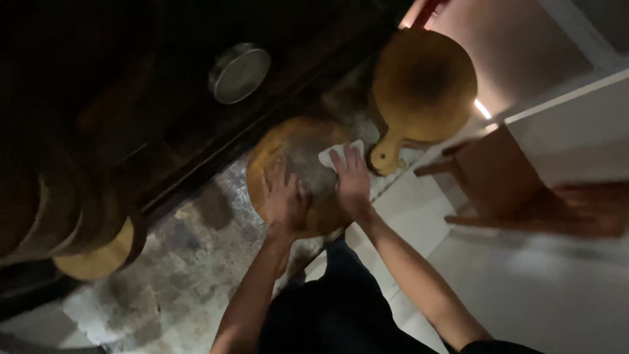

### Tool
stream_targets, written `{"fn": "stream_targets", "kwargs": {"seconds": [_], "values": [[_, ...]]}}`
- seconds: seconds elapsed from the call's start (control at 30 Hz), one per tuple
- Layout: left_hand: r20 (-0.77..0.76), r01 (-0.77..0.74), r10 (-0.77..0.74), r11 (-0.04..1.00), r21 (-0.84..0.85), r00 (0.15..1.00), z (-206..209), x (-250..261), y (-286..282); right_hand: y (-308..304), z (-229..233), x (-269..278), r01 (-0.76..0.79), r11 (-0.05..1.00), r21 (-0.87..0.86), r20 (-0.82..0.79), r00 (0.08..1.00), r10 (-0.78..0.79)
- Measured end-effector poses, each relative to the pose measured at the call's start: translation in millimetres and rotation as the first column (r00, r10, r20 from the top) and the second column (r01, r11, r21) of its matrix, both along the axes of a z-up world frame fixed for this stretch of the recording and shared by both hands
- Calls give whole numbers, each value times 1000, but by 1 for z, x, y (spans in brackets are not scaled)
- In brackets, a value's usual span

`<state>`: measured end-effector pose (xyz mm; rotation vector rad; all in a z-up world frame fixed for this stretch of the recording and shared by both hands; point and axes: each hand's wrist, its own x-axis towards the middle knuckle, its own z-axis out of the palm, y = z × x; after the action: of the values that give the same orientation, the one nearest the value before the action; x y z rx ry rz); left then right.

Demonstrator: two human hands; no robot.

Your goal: Clean and stack wooden pizza peels or cutting boards in a kitchen.

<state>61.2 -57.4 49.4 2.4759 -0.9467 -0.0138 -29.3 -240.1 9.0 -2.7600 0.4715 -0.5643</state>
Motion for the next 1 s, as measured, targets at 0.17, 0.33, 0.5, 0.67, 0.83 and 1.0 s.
{"fn": "stream_targets", "kwargs": {"seconds": [0.17,0.33,0.5,0.67,0.83,1.0], "values": [[66,49,-45,997,-58,997,-15,4,5,46,6,-41,29,1000,-8,39,999,-29],[122,132,-110,974,-185,986,-35,7,13,105,-2,-72,32,999,20,161,986,-35],[15,246,-253,924,-291,967,-69,16,31,141,3,-86,-105,993,49,50,993,103],[-6,288,-305,903,-320,952,-83,24,32,122,14,-84,-218,961,169,61,976,210],[48,299,-295,930,-214,954,-75,19,36,74,24,-52,0,988,152,-117,993,18],[48,202,-199,978,-49,979,-61,10,42,18,0,-4,185,982,-29,-4,983,-185]]}}
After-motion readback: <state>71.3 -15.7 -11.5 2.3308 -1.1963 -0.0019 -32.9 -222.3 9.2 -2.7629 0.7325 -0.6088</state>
